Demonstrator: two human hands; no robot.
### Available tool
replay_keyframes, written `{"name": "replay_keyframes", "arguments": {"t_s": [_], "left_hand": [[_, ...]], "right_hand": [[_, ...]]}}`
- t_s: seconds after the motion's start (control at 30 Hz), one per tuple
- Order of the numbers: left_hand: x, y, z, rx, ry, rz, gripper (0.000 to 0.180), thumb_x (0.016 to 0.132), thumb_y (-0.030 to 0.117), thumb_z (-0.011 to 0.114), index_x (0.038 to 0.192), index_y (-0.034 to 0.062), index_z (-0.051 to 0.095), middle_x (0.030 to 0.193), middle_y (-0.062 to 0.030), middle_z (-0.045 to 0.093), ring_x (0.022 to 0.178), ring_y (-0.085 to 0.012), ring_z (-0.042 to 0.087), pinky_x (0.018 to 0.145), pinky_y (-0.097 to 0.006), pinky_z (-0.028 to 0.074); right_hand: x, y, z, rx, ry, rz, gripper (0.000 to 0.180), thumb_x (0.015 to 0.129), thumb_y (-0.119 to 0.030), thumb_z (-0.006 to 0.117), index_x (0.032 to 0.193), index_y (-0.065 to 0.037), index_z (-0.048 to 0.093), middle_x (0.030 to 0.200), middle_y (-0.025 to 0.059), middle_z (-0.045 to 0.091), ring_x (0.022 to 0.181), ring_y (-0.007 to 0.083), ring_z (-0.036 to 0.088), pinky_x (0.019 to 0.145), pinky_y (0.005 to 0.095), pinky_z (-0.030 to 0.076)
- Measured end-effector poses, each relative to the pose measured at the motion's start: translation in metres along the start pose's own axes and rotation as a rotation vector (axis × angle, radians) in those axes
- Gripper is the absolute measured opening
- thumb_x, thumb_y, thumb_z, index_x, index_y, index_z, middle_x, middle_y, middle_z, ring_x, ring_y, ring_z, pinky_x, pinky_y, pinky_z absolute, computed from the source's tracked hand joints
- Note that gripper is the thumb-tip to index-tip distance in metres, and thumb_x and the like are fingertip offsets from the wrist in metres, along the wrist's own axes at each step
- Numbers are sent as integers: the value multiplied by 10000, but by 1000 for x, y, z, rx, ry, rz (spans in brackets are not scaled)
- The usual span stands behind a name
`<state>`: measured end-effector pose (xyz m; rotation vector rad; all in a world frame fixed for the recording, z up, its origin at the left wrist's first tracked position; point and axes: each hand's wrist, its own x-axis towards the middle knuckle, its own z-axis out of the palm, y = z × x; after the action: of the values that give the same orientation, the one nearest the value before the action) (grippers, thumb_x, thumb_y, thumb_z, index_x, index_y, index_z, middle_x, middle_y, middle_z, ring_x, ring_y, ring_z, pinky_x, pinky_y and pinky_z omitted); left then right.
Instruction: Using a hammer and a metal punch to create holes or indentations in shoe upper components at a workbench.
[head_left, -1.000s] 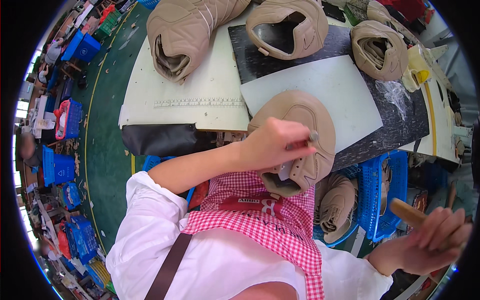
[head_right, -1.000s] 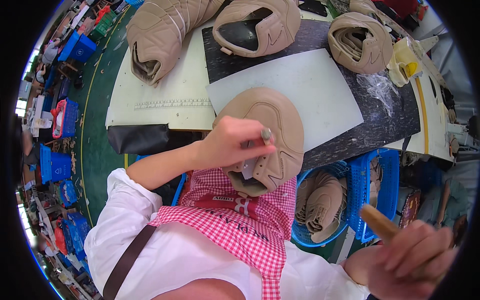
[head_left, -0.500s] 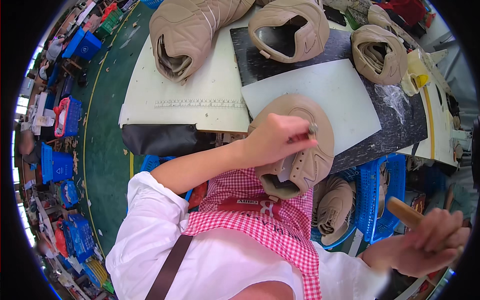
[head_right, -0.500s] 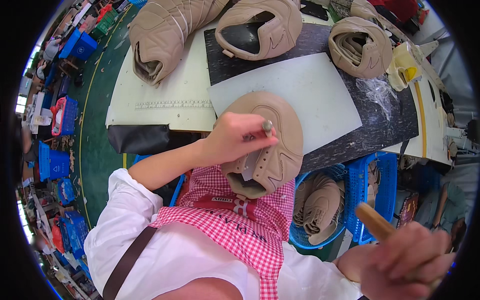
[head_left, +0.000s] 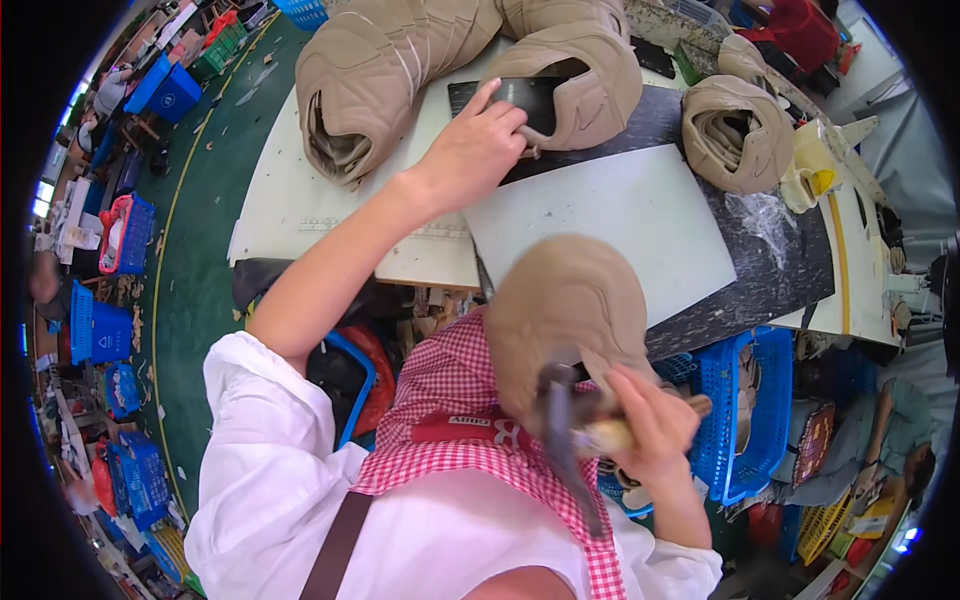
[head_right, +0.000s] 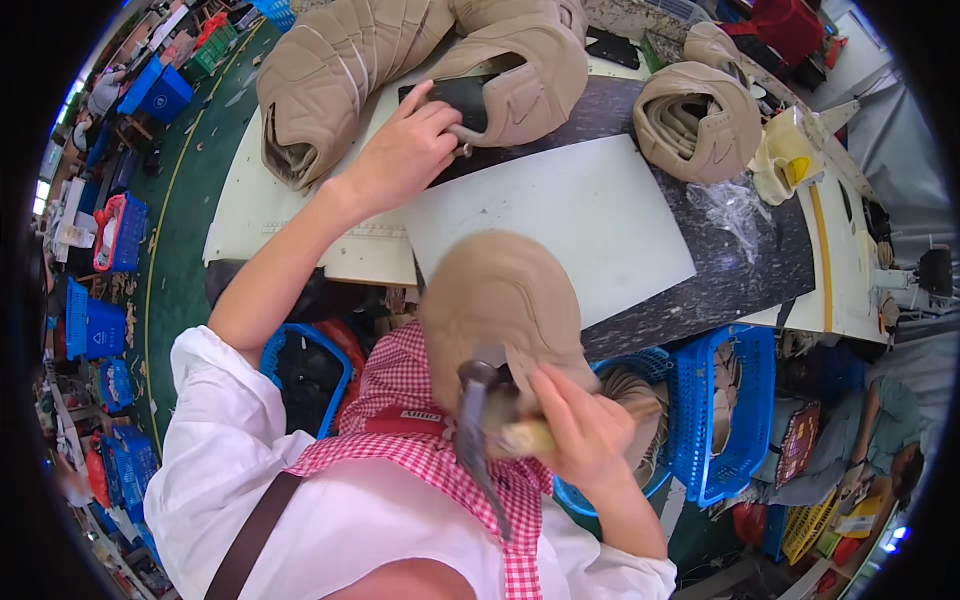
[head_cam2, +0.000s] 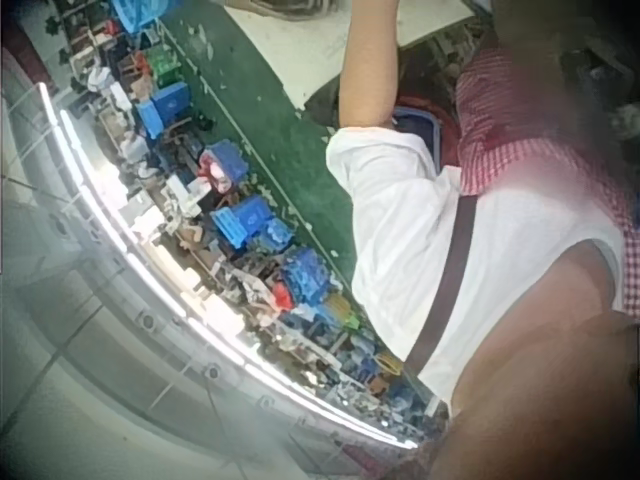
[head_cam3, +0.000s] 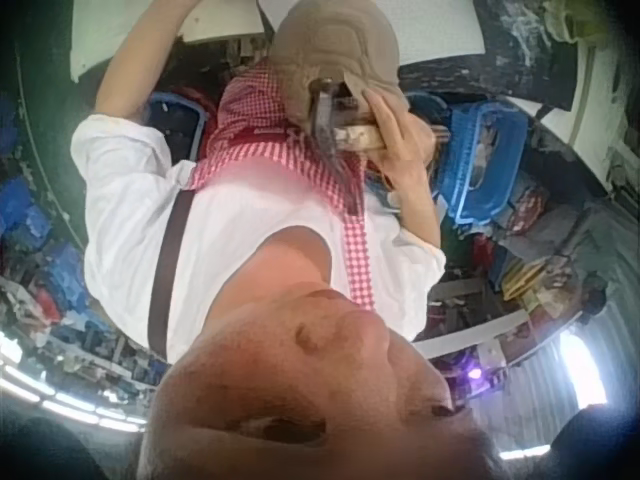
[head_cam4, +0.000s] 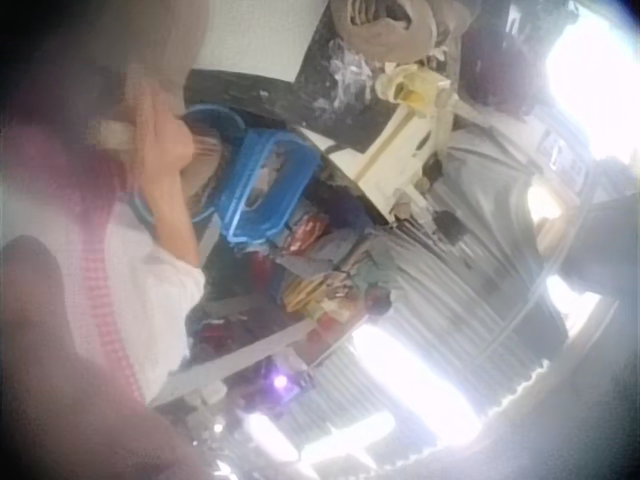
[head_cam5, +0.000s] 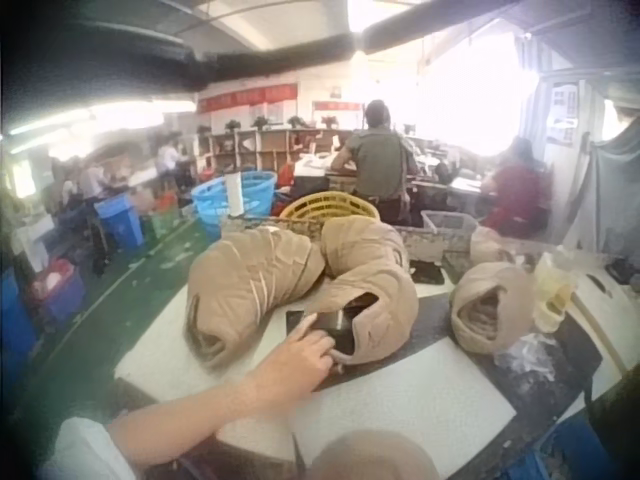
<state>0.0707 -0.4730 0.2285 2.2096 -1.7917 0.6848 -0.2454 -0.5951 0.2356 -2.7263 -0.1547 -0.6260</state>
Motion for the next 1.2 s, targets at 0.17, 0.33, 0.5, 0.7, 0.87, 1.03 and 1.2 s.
{"name": "replay_keyframes", "arguments": {"t_s": [0.17,0.33,0.5,0.7,0.87,1.03,1.2], "left_hand": [[-10,9,-38,-276,237,-12,152,669,20,650,794,20,563,1010,-123,544,1000,-292,519,994,-458,341],[-58,100,-99,-588,115,264,135,638,151,613,732,71,559,918,-92,555,798,-240,568,683,-358,486],[-115,161,-49,-586,-276,348,109,740,179,536,736,80,582,1015,-69,524,936,-158,506,854,-305,370],[-93,158,-48,-858,-158,153,159,686,140,658,805,52,601,1251,-93,472,1044,-221,471,867,-341,370],[-107,163,-36,-1019,-189,54,175,679,104,666,816,27,589,1255,-102,459,1058,-257,457,875,-353,378],[-100,149,-45,-1248,-175,47,121,756,82,639,872,55,617,1190,-109,511,1011,-239,489,839,-322,396],[-74,107,-74,-1830,-102,-748,67,844,62,583,873,1,590,900,-70,596,801,-103,589,709,-227,482]], "right_hand": [[62,42,-58,-83,543,118,181,781,-38,596,940,44,624,878,155,657,789,265,646,719,335,506],[146,177,-22,-632,369,465,299,798,-292,614,1078,-186,612,1090,34,543,847,280,613,681,366,491],[197,198,8,-555,357,579,353,808,-397,583,1080,-174,613,1073,42,524,825,294,615,693,403,486],[162,186,-7,-452,473,291,291,784,-246,604,1058,-145,611,1170,14,514,953,260,575,782,356,460],[86,102,-8,246,97,504,220,732,-51,644,951,-43,635,847,128,631,829,226,620,767,297,454],[85,66,9,253,-142,554,451,597,-227,780,992,-55,649,802,108,564,728,245,576,661,338,438],[113,80,18,219,-190,406,419,563,-185,815,843,39,598,707,72,474,613,185,460,597,300,391]]}}
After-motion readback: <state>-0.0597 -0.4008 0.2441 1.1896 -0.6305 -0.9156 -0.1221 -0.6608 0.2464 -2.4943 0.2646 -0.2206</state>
